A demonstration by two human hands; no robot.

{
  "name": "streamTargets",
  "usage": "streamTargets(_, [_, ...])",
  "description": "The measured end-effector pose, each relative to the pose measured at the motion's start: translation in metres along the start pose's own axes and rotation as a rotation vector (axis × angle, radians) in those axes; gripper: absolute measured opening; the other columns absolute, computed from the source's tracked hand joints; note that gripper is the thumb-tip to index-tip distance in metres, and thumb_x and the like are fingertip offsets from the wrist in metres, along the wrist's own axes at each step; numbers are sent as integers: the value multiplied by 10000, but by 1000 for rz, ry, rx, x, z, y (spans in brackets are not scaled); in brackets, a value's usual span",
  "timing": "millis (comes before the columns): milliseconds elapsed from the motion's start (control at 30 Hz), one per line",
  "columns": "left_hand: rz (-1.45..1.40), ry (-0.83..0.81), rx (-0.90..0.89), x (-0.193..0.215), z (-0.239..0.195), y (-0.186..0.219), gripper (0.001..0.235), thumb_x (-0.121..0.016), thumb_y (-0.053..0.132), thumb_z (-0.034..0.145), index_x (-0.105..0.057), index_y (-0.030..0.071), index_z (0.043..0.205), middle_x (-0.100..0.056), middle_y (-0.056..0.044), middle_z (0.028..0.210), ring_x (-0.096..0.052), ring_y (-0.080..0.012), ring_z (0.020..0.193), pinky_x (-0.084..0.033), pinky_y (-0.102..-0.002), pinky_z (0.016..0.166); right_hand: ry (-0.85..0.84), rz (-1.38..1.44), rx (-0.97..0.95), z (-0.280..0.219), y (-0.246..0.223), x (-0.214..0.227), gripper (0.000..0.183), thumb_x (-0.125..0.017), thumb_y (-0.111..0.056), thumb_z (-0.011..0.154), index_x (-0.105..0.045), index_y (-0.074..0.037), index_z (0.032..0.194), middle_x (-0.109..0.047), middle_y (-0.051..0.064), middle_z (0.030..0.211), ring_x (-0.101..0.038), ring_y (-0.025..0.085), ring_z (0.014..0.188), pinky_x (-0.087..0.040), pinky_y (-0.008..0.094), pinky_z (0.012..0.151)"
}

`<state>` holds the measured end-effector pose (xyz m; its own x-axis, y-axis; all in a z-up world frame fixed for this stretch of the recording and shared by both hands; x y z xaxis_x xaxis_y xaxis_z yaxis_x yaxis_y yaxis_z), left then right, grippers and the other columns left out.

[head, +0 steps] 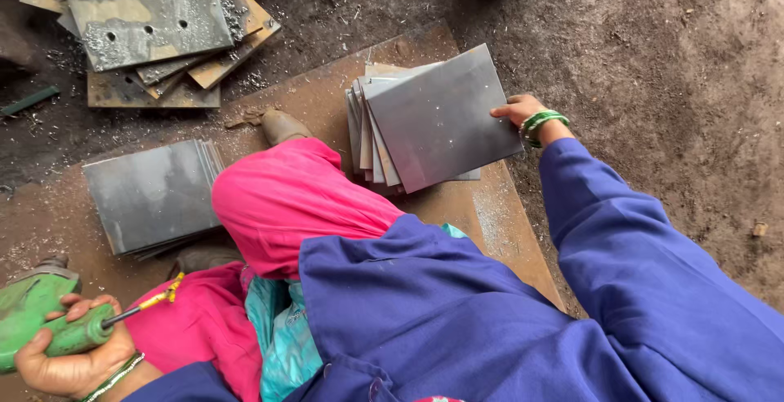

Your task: The person uses a power drill to make holes in metal sheets, handling them one by one from a stack and placing them into a new stack.

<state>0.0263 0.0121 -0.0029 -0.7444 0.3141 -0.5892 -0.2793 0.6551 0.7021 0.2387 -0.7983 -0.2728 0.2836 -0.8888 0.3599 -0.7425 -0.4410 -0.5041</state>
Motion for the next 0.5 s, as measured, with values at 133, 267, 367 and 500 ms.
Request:
streamTargets(133, [53, 77, -89, -9, -13, -2, 427, -745, 116, 754, -612, -17, 1138, -564, -114, 1033, -559, -230, 774, -401, -337, 753, 70, -183, -17, 11, 1, -17, 601, -849, -343, 762, -709, 61, 1185, -740, 191, 1104, -706, 289, 970, -538, 390, 830])
streamTargets(267, [52, 29, 5, 0, -5, 7, 360, -747, 155, 806, -575, 20, 1092, -581, -110, 1086, -545, -196, 751, -408, -323, 778, 109, -58, -65, 16, -1, -35, 677, -836, -329, 687, -680, 55, 1221, -737, 212, 1121, -728, 330, 994, -567, 418, 853])
streamTargets(367, [87, 1, 14, 12, 7, 5, 378, -744, 193, 801, -586, 12, 1092, -603, -139, 1102, -540, -197, 760, -406, -326, 780, 122, -151, -40, 16, -6, -31, 767, -868, -373, 668, -636, 60, 1257, -709, 218, 1148, -709, 336, 1042, -559, 410, 907])
streamTargets(500, [110, 12, -29, 10, 17, 1, 358, -756, 188, 781, -596, 19, 1054, -570, -97, 1032, -545, -199, 744, -391, -330, 762, 12, -340, -59, 8, -22, -44, 790, -867, -431, 691, -663, 39, 1292, -685, 236, 1283, -672, 364, 1152, -522, 409, 1016])
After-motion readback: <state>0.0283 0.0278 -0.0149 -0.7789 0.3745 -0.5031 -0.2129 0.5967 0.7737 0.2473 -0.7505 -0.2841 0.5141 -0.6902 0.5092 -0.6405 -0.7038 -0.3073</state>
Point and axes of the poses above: each hand's wrist, its own z-axis towards the middle knuckle, its own x-axis out of the back of the hand, y = z × x, the point moved 2 cm from there along z, towards the middle knuckle
